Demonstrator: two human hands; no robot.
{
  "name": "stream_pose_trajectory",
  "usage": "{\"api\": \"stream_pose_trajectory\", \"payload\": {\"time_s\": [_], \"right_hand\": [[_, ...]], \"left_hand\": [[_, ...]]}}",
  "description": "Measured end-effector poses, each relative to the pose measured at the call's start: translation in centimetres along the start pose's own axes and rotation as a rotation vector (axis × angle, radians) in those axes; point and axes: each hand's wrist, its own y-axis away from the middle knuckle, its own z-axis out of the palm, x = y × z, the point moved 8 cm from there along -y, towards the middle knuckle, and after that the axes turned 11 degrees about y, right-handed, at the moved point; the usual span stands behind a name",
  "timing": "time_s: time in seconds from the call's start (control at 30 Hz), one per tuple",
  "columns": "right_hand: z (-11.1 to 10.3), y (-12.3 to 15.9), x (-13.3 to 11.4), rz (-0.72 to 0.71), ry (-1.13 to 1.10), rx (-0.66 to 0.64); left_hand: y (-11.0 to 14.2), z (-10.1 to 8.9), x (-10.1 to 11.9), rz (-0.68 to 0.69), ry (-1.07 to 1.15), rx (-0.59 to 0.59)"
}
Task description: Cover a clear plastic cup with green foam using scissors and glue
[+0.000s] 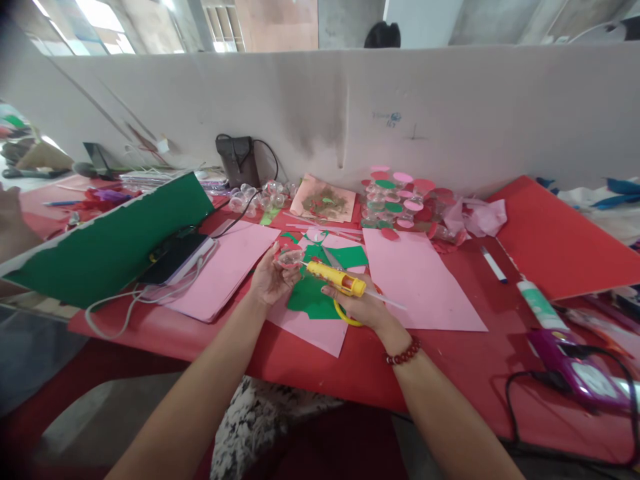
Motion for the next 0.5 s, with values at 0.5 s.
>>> {"api": "stream_pose_trajectory", "payload": {"time_s": [0.5], "right_hand": [[-0.30, -0.17, -0.54, -0.002, 0.037, -0.001]], "left_hand": [[0.01, 0.02, 0.11, 0.026, -0.012, 0.007]]}}
